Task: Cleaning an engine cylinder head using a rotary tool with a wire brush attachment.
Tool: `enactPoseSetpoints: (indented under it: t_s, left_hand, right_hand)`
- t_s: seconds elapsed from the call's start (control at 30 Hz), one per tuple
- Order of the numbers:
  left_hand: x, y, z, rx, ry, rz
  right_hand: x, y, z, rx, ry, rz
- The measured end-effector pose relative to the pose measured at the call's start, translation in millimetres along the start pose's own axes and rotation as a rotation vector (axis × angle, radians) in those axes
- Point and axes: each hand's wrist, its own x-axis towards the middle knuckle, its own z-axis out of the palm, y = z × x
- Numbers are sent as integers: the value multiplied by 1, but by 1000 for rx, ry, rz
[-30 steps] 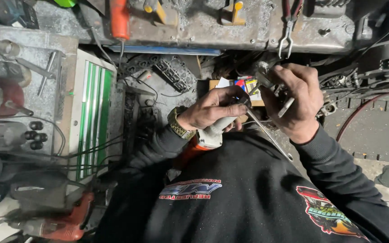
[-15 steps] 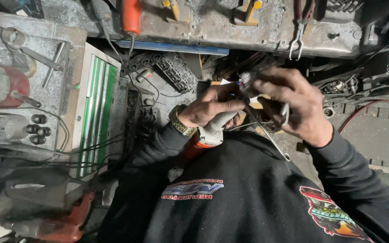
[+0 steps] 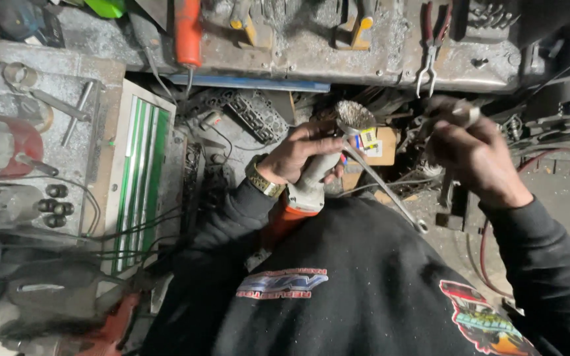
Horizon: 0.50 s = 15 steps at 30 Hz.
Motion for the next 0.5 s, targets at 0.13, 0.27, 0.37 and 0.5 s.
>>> enactPoseSetpoints:
  t_s: [0.13,0.27,0.37,0.5]
  left_hand:
    - [7,5,4,-47,-12,-28]
    - [8,-2,-9,-31,-10,-22]
    - [12,-10,-7,-116,-46,-57]
    - [13,-13,-10,-61,-112,-17]
  right_hand:
    - [27,135,-74,-954,66,-555]
    - [11,74,-15,-993,-1,-404]
    - [17,36,0,-1038,-160,-492]
    - [48,28,-5,-1100,-371,-537]
